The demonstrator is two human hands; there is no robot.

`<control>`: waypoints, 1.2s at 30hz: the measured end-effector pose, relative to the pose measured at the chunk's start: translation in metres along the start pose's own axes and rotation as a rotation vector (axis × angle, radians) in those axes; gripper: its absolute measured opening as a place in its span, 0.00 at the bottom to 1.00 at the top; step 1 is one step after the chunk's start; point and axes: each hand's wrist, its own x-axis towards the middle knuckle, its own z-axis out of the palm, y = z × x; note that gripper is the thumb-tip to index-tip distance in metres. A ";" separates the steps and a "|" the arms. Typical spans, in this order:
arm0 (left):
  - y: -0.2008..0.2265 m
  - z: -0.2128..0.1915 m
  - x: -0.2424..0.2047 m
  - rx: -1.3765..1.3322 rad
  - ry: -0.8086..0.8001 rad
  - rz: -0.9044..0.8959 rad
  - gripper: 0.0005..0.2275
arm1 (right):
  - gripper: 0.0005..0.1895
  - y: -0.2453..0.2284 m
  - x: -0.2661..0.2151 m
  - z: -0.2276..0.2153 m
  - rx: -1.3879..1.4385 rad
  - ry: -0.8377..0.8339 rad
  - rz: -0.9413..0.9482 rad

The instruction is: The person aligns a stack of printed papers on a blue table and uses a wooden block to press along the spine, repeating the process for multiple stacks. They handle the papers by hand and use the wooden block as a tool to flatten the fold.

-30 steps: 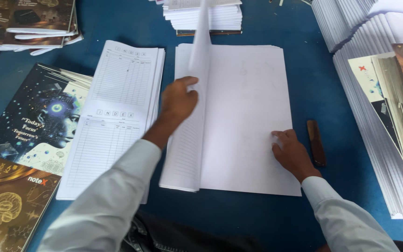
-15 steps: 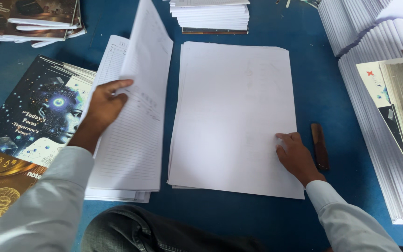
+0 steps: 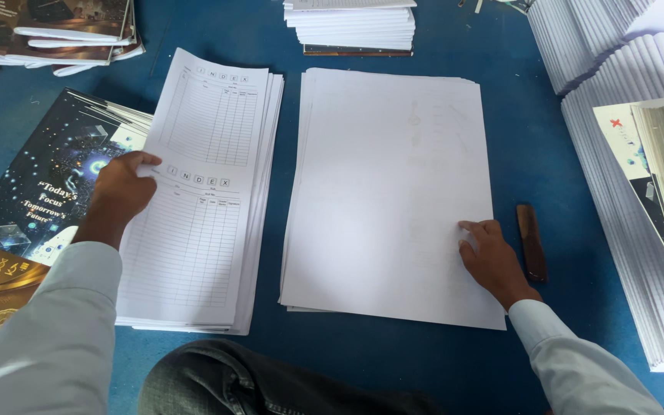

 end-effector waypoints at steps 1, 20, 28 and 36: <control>-0.005 0.005 0.003 0.028 0.009 -0.022 0.21 | 0.23 0.001 0.000 0.000 -0.011 0.009 -0.012; 0.080 0.143 -0.018 -0.199 -0.076 -0.060 0.10 | 0.24 0.014 0.005 0.002 -0.029 0.139 0.000; 0.131 0.177 -0.071 -0.183 -0.333 -0.133 0.11 | 0.34 0.037 0.014 -0.009 0.075 0.117 0.388; 0.132 0.179 -0.083 -0.138 -0.332 -0.105 0.13 | 0.31 0.034 0.021 -0.005 0.214 0.035 0.477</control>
